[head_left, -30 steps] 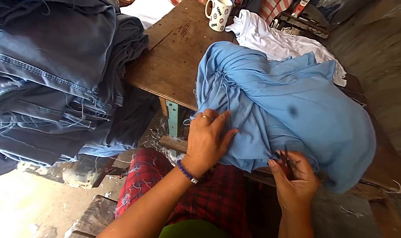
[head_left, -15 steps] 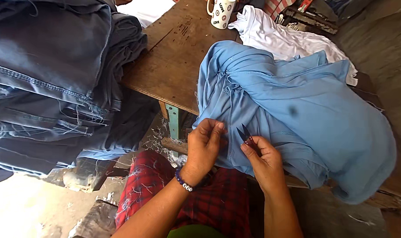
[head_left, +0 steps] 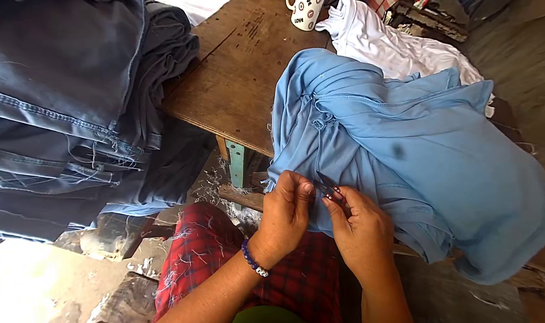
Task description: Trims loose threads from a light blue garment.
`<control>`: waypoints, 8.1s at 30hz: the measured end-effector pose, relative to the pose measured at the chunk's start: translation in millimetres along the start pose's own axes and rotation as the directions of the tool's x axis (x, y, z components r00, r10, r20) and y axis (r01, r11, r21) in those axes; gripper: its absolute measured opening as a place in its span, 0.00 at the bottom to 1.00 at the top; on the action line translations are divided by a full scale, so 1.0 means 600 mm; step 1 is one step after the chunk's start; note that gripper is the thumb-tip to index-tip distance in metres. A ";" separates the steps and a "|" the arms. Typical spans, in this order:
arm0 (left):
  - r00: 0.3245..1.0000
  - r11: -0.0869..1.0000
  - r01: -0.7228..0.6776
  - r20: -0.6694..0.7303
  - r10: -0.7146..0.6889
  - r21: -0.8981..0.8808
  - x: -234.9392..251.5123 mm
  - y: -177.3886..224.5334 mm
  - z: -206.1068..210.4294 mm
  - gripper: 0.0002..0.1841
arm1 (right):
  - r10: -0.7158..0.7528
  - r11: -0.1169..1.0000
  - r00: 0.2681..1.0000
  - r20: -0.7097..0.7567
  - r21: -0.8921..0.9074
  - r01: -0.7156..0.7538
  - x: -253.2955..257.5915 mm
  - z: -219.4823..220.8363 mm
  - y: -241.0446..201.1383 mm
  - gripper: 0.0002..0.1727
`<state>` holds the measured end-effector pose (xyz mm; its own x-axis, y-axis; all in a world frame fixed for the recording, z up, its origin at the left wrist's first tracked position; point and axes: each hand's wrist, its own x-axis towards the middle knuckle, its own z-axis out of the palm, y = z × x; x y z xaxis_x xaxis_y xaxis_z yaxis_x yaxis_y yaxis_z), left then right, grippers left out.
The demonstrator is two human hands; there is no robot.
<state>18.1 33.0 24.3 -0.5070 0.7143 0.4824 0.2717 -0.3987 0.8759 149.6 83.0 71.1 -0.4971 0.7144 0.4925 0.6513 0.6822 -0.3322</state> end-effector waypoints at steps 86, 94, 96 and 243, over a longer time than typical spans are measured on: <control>0.976 0.722 -0.159 0.215 0.015 0.673 0.106 0.029 0.004 0.17 | -0.176 0.754 0.967 0.184 0.657 0.012 -0.053 -0.009 0.104 0.06; 0.989 0.946 0.141 -0.007 -0.145 0.292 0.096 0.025 -0.037 0.09 | -0.196 0.743 0.979 0.061 0.661 0.107 -0.053 -0.006 0.091 0.08; 0.948 0.942 0.318 -0.016 -0.318 0.106 0.091 0.041 -0.038 0.12 | -0.191 0.695 0.981 0.006 0.707 0.131 -0.052 -0.009 0.092 0.09; 0.991 0.841 -0.131 0.068 0.111 0.525 0.088 0.015 -0.044 0.17 | 0.348 0.190 0.909 0.231 0.932 -0.309 0.036 0.036 0.050 0.11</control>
<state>-27.5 51.8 57.5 -0.4164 0.7030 0.5765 0.7242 -0.1268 0.6778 145.8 122.2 54.2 -0.3576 0.9223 0.1464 -0.2571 0.0535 -0.9649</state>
